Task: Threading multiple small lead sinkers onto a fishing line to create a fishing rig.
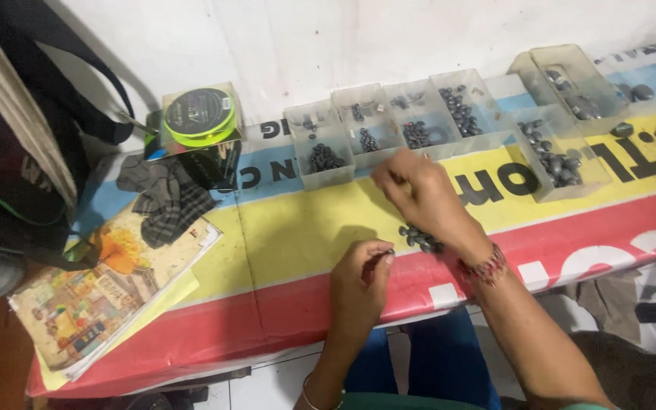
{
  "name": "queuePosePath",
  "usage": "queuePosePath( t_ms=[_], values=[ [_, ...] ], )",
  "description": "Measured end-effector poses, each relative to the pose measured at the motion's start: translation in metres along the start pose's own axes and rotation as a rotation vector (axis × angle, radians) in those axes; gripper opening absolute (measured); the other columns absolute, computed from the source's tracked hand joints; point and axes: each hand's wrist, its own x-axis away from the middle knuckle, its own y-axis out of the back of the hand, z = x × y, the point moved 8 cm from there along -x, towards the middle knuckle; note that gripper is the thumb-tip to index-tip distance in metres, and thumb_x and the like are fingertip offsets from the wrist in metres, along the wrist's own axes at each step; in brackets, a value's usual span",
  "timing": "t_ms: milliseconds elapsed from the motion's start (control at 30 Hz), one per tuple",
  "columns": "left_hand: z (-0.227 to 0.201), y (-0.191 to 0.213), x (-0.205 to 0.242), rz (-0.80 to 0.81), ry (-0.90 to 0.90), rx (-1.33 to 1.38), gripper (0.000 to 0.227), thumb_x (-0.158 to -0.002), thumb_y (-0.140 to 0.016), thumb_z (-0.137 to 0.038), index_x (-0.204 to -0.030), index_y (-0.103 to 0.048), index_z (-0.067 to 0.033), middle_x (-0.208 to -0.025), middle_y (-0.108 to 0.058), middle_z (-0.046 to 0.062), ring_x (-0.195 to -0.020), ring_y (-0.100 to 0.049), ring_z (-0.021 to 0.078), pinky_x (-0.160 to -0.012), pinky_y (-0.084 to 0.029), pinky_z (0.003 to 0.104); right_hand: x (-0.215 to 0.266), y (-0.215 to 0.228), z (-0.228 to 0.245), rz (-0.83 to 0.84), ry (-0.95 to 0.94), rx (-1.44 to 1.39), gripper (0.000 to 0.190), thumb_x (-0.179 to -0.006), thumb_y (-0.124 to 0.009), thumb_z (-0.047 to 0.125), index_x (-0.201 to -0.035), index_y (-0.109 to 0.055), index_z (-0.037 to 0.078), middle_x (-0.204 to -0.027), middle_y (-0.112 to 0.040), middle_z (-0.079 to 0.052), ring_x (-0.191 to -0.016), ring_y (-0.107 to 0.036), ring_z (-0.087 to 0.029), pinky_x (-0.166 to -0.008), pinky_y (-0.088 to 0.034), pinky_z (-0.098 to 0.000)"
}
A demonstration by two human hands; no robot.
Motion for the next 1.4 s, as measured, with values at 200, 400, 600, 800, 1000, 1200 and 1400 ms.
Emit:
queuePosePath(
  t_ms=[200, 400, 600, 800, 1000, 1200, 1400],
  values=[
    [-0.003, 0.006, 0.002, -0.071, 0.056, 0.08, 0.017, -0.091, -0.066, -0.01, -0.106, -0.072, -0.0087, -0.104, -0.079, 0.007, -0.098, -0.075, 0.0191, -0.087, -0.062, 0.031, 0.07, -0.008, -0.01, 0.186, -0.025, 0.4, 0.025, -0.093, -0.069, 0.016, -0.116, -0.074, 0.007, -0.096, -0.06, -0.01, -0.084, -0.046, -0.032, -0.067, -0.041, -0.0471],
    [-0.005, 0.007, 0.003, -0.069, -0.06, 0.129, 0.016, -0.096, -0.066, -0.006, -0.112, -0.07, -0.0052, -0.093, -0.074, 0.021, -0.086, -0.074, 0.0346, -0.078, -0.06, 0.045, 0.077, -0.009, -0.001, 0.254, -0.213, 0.534, 0.014, -0.092, -0.066, 0.03, -0.093, -0.072, 0.017, -0.097, -0.058, -0.005, -0.095, -0.053, -0.03, -0.078, -0.036, -0.0414],
    [-0.008, 0.006, 0.003, -0.071, -0.069, 0.072, 0.016, -0.098, -0.065, -0.006, -0.113, -0.071, -0.0039, -0.096, -0.073, 0.018, -0.091, -0.073, 0.0333, -0.08, -0.06, 0.045, 0.099, -0.012, -0.008, -0.049, -0.088, 0.406, 0.012, -0.091, -0.072, 0.027, -0.088, -0.064, 0.018, -0.084, -0.055, 0.001, -0.095, -0.052, -0.025, -0.082, -0.035, -0.0377],
    [-0.007, 0.003, 0.001, -0.053, -0.076, 0.015, 0.016, -0.096, -0.065, -0.003, -0.111, -0.071, -0.0033, -0.097, -0.073, 0.018, -0.093, -0.074, 0.0351, -0.077, -0.061, 0.046, 0.114, -0.005, -0.008, -0.215, -0.144, -0.005, 0.013, -0.084, -0.079, 0.008, -0.094, -0.072, 0.011, -0.084, -0.068, -0.006, -0.085, -0.065, -0.032, -0.079, -0.053, -0.0409],
    [-0.011, -0.012, -0.004, 0.038, -0.13, -0.124, 0.014, -0.094, -0.067, 0.001, -0.107, -0.072, -0.0024, -0.094, -0.073, 0.018, -0.089, -0.075, 0.0373, -0.074, -0.063, 0.046, 0.114, -0.012, -0.01, -0.143, -0.212, -0.111, 0.024, -0.078, -0.08, 0.001, -0.099, -0.072, 0.011, -0.08, -0.066, -0.008, -0.076, -0.07, -0.034, -0.071, -0.057, -0.0446],
    [-0.046, 0.004, -0.031, 0.168, -0.311, -0.409, 0.017, -0.094, -0.063, -0.005, -0.108, -0.072, -0.0012, -0.097, -0.073, 0.028, -0.094, -0.07, 0.0487, -0.076, -0.059, 0.056, 0.115, 0.003, -0.017, -0.283, -0.33, -0.129, 0.018, -0.077, -0.081, -0.001, -0.092, -0.075, 0.009, -0.073, -0.067, -0.008, -0.069, -0.069, -0.029, -0.068, -0.057, -0.0421],
    [-0.058, 0.042, -0.124, 0.023, -0.275, -0.822, 0.019, -0.098, -0.061, -0.011, -0.111, -0.075, -0.0114, -0.097, -0.072, 0.013, -0.091, -0.073, 0.0385, -0.08, -0.059, 0.055, 0.128, 0.009, -0.03, -0.408, -0.415, -0.146, 0.014, -0.082, -0.079, 0.0, -0.094, -0.077, 0.007, -0.073, -0.068, -0.008, -0.067, -0.068, -0.026, -0.067, -0.055, -0.0384]
  ],
)
